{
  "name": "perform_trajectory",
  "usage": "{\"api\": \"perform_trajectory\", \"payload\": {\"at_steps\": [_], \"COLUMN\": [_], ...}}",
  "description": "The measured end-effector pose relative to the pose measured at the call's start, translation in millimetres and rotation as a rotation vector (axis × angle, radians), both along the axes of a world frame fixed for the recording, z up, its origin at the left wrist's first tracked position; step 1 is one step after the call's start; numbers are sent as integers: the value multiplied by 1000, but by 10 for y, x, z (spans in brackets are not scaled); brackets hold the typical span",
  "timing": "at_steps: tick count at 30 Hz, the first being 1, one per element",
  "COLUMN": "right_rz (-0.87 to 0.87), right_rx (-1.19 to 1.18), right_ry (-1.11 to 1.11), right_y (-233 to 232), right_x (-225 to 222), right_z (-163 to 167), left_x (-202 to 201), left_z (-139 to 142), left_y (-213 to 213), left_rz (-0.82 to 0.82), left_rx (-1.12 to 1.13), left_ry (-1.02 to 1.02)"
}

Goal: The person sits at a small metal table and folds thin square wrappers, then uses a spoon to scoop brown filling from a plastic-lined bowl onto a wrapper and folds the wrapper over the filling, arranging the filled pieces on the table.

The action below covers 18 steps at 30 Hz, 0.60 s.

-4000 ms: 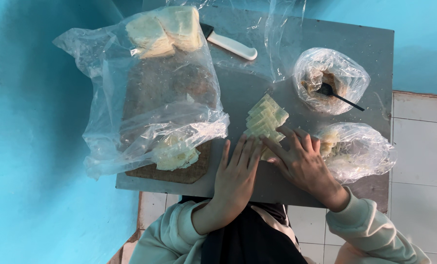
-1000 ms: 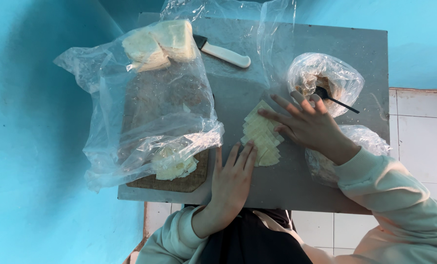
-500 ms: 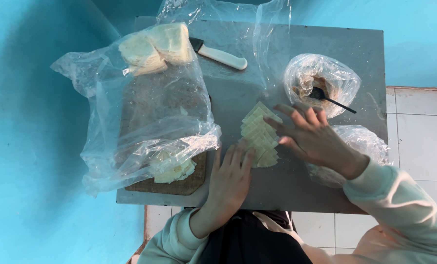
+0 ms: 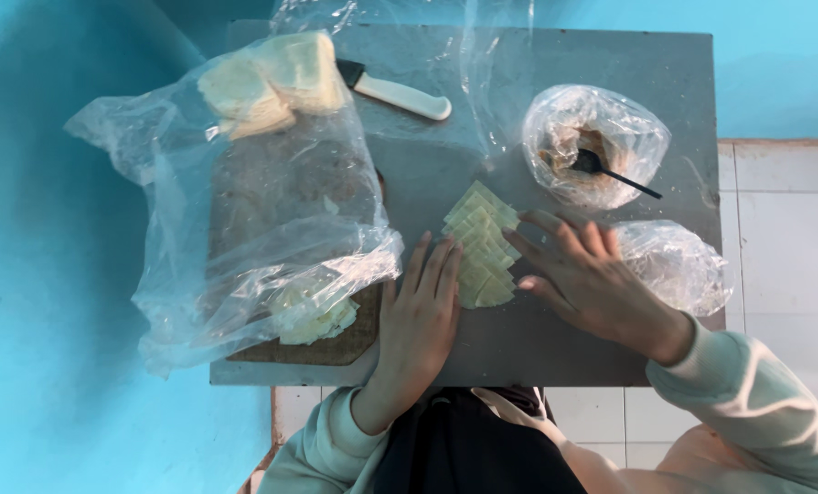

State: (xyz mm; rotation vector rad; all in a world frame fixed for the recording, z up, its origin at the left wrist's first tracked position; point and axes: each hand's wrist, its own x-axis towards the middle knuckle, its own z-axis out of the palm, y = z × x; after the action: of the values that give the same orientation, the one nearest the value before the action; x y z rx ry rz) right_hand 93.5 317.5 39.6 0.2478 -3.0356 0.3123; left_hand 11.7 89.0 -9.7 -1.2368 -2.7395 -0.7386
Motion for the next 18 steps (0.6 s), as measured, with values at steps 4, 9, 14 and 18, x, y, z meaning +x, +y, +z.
{"api": "perform_trajectory", "payload": {"at_steps": [4, 9, 14, 18], "right_rz": [-273, -476, -495, -550], "right_rx": [231, -41, -290, -260], "right_ry": [-190, -49, -51, -10], "right_y": [131, 376, 567, 545], "right_x": [316, 943, 1286, 1341], "right_z": [135, 291, 39, -250], "left_x": [11, 39, 140, 165], "left_z": [6, 7, 5, -26], "left_y": [19, 58, 83, 99], "left_rz": [19, 4, -73, -108], "left_rx": [121, 314, 303, 303], "left_ry": [-45, -69, -41, -51]}}
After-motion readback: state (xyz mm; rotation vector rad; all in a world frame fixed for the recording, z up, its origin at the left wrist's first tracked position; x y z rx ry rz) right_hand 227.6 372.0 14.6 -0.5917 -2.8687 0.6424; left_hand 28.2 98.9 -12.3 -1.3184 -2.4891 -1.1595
